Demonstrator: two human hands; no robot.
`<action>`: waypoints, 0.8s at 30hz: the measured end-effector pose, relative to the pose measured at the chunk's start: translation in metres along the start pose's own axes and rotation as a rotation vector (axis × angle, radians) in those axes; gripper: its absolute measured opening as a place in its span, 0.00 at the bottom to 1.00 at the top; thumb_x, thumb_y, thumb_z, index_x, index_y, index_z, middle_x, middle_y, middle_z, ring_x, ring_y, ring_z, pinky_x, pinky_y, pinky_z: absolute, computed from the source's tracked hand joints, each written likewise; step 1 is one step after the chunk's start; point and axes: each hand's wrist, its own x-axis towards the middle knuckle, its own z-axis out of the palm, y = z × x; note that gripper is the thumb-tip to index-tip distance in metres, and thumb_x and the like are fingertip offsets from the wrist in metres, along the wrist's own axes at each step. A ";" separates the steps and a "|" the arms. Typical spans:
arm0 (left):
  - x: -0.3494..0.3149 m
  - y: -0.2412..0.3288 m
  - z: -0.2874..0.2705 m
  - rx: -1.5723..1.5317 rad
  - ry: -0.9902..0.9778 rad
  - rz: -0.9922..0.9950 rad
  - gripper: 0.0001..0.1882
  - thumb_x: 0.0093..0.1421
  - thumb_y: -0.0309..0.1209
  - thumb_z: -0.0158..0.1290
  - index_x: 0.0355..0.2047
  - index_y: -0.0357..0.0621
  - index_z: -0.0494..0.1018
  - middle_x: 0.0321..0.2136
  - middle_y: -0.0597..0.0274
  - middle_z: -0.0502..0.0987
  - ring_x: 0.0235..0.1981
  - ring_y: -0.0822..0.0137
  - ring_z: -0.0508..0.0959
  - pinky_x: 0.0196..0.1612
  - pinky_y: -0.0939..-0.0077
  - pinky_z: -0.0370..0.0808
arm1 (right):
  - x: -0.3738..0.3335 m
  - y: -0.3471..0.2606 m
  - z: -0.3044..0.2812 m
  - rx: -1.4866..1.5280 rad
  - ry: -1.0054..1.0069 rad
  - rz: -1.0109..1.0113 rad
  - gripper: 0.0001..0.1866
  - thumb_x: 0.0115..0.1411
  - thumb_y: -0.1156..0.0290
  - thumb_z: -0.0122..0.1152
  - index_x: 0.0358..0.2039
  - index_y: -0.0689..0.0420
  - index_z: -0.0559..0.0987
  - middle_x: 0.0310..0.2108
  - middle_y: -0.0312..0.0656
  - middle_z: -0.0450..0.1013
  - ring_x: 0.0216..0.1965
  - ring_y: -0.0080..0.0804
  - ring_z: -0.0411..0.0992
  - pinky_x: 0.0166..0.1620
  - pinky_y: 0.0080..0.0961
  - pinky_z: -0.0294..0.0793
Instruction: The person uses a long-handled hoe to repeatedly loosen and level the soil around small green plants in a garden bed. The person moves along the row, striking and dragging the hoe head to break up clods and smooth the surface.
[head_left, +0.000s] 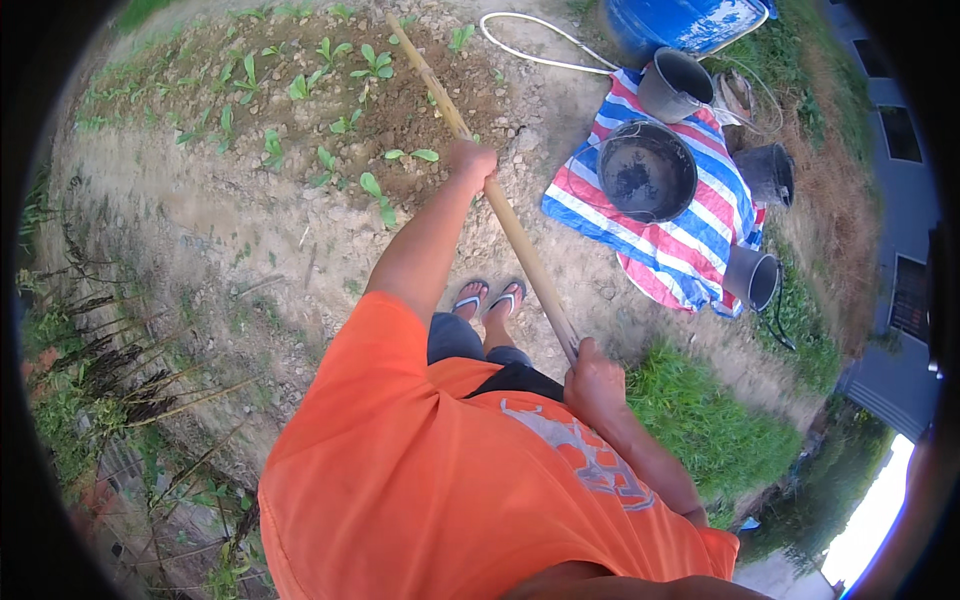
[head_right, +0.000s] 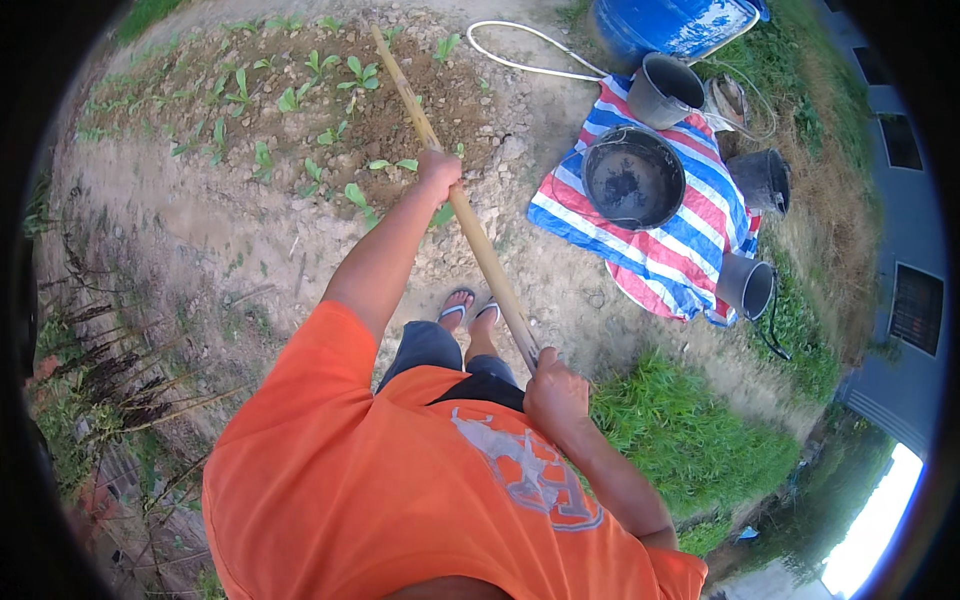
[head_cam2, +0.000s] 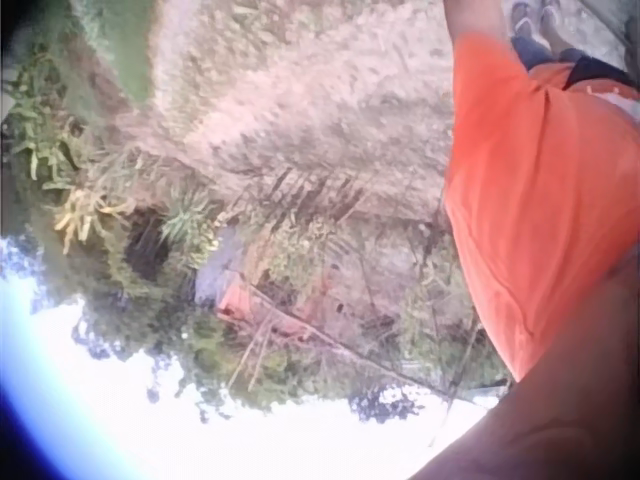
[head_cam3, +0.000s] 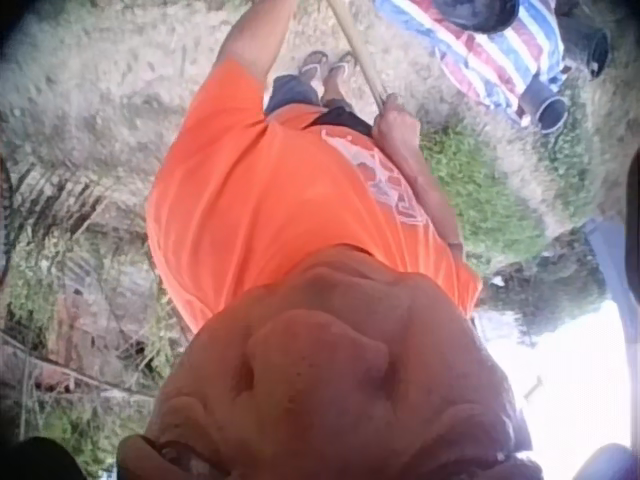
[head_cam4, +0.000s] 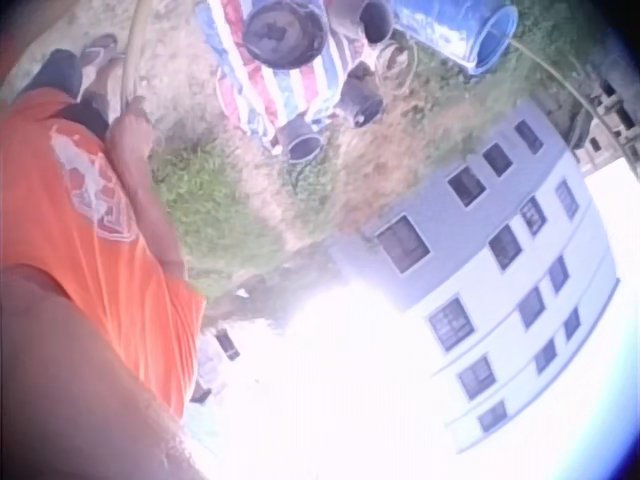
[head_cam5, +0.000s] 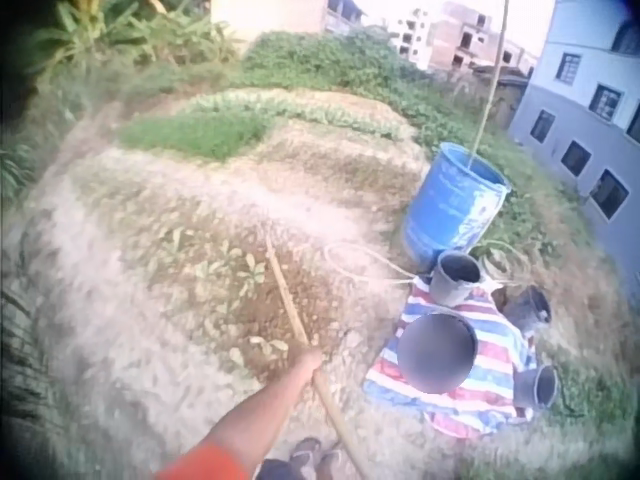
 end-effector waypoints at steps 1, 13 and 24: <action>0.004 -0.001 0.001 0.031 0.004 0.008 0.12 0.52 0.17 0.51 0.37 0.29 0.64 0.23 0.52 0.71 0.18 0.59 0.74 0.14 0.63 0.72 | 0.002 -0.001 0.001 -0.016 -0.052 0.013 0.13 0.51 0.73 0.56 0.34 0.63 0.65 0.24 0.58 0.74 0.24 0.57 0.76 0.30 0.52 0.76; 0.007 -0.016 -0.003 0.039 0.084 0.072 0.07 0.52 0.18 0.53 0.28 0.30 0.66 0.21 0.51 0.71 0.16 0.60 0.74 0.13 0.65 0.71 | -0.009 0.004 0.006 -0.005 0.066 -0.051 0.12 0.51 0.75 0.55 0.33 0.62 0.64 0.20 0.55 0.73 0.22 0.57 0.75 0.28 0.52 0.74; -0.072 -0.027 0.000 -0.251 0.051 -0.049 0.19 0.55 0.24 0.54 0.42 0.34 0.57 0.27 0.50 0.70 0.15 0.61 0.72 0.12 0.65 0.70 | -0.047 0.038 0.015 -0.129 0.101 -0.038 0.13 0.49 0.74 0.59 0.33 0.60 0.66 0.21 0.51 0.71 0.20 0.52 0.74 0.25 0.46 0.74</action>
